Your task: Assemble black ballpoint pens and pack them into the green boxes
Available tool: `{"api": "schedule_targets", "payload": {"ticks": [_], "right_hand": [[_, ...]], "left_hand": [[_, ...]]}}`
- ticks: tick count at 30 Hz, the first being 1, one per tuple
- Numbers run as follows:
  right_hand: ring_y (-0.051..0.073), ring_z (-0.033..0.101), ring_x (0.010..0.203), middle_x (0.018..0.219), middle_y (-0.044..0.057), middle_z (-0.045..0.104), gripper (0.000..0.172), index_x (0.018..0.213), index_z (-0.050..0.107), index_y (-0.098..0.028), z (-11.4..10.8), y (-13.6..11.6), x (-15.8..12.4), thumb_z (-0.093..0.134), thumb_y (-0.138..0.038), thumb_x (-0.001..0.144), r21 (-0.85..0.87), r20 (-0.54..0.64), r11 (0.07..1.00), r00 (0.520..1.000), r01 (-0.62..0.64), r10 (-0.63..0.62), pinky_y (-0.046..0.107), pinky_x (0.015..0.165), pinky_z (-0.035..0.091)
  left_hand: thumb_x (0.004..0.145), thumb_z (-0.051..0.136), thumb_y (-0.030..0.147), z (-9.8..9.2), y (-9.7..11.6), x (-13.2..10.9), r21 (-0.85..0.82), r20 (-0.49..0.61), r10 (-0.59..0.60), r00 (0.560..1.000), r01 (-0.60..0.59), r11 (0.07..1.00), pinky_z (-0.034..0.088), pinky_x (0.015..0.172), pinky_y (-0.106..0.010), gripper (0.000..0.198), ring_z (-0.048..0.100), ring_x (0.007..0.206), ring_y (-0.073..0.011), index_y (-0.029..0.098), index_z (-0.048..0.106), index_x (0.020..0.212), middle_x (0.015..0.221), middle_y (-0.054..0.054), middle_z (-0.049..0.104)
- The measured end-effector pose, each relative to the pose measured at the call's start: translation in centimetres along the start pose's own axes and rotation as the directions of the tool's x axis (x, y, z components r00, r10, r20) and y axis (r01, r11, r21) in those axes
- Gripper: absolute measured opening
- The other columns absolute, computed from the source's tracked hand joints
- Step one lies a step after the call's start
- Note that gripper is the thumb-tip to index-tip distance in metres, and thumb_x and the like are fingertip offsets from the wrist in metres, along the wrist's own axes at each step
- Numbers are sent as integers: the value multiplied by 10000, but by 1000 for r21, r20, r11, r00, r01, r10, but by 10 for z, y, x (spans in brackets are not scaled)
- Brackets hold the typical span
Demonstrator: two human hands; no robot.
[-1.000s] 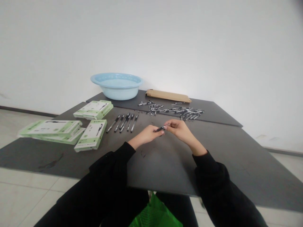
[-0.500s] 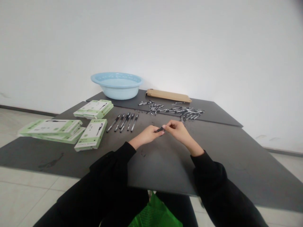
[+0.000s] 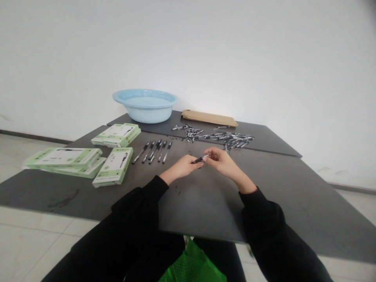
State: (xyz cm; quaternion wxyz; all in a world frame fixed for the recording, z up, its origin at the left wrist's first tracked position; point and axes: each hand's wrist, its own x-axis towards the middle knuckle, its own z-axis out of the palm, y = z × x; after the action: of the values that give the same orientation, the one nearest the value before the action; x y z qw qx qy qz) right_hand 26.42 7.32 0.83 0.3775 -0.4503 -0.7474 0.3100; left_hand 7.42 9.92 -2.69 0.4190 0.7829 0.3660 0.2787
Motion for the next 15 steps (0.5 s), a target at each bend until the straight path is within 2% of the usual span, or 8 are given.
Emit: {"api": "schedule_targets", "payload": {"ticks": [2,4,8,12,15], "right_hand": [[153,602,681,782,32,678,216,963,623,-173,-1,1,0,623,-339,825,32,22,999,1000,11,-12,269,628,452],[158,610,689,772,40,686,171,883,634,-170,-1,0,0,608,-332,835,30,27,1000,1000,8,-9,275,640,454],[148,572,612,674,30,663,203,736,621,-171,0,-3,0,610,-350,832,-78,-7,996,999,-38,38,266,580,418],[152,600,665,745,26,674,204,938,625,-169,-1,-4,-1,640,-328,811,-26,12,1000,1000,-11,11,265,616,441],[160,619,701,782,39,682,175,908,621,-172,-3,-1,-1,617,-328,829,45,39,999,999,1,-3,276,645,460]], "left_hand": [[789,508,623,0,1,0,-8,4,4,1000,-4,1000,199,545,-255,509,296,563,-102,190,360,566,567,50,295],[784,517,624,0,1,-1,-11,9,1,1000,-1,1000,194,543,-255,511,289,559,-100,190,358,565,566,51,287],[782,520,624,0,2,-2,-6,8,-16,1000,16,1000,184,539,-255,510,283,549,-98,186,378,563,558,51,282],[788,506,633,0,1,-1,-17,-4,-11,1000,11,1000,183,538,-254,517,273,552,-97,191,360,564,559,52,272],[780,518,634,0,-1,0,-20,7,-12,1000,12,1000,179,538,-255,519,267,552,-97,194,346,565,563,53,264]]}}
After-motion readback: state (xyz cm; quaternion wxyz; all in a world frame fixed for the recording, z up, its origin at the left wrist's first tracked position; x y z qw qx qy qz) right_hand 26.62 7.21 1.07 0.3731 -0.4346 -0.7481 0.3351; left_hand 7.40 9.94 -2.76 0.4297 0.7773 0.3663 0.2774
